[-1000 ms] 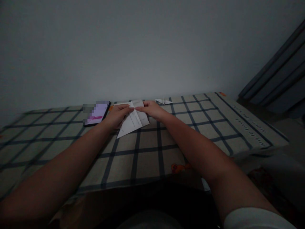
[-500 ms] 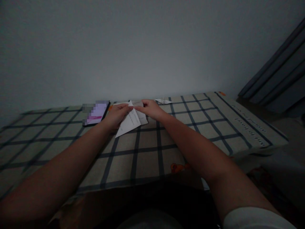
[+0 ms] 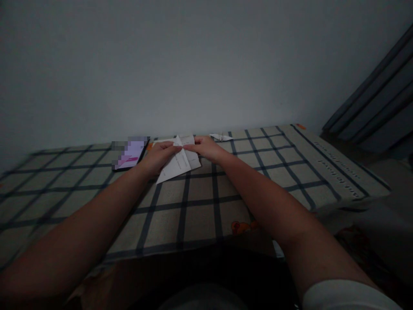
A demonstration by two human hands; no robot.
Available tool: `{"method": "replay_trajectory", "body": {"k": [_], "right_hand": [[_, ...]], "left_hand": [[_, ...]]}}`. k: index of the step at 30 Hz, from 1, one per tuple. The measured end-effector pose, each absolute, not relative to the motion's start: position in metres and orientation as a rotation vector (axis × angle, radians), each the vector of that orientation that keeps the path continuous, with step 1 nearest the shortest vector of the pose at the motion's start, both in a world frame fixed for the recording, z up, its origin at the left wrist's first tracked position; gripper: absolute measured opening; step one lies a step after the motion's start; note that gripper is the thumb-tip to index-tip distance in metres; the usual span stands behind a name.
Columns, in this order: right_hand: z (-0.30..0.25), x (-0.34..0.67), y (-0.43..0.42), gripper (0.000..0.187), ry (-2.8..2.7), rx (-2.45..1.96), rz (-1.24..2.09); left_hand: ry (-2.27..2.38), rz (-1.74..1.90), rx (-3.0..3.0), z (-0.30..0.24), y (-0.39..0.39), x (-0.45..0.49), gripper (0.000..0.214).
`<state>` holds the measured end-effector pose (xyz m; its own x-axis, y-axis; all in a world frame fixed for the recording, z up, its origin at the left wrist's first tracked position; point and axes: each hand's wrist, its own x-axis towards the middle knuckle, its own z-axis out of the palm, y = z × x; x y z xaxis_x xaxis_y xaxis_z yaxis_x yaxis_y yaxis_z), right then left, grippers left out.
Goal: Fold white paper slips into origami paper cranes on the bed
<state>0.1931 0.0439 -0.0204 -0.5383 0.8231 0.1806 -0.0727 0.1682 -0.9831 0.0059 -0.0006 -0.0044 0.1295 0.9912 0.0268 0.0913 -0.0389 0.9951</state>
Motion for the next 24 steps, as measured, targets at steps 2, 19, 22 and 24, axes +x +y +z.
{"method": "replay_trajectory", "body": {"k": [2, 19, 22, 24], "right_hand": [[-0.0195, 0.1935, 0.043, 0.02, -1.71, -0.745, 1.423], [-0.0133, 0.1932, 0.0368, 0.016, -1.684, -0.781, 1.43], [-0.0123, 0.1929, 0.036, 0.015, -1.663, -0.763, 1.464], [-0.0128, 0.193, 0.0367, 0.016, -1.671, -0.75, 1.481]], "left_hand": [[1.185, 1.091, 1.376, -0.006, 0.0017, 0.0045, 0.028], [1.198, 1.1, 1.323, -0.007, 0.0023, 0.0034, 0.031], [1.211, 1.078, 1.346, -0.0085, 0.0035, 0.0021, 0.035], [1.205, 1.072, 1.365, -0.0084, 0.0039, 0.0016, 0.035]]}}
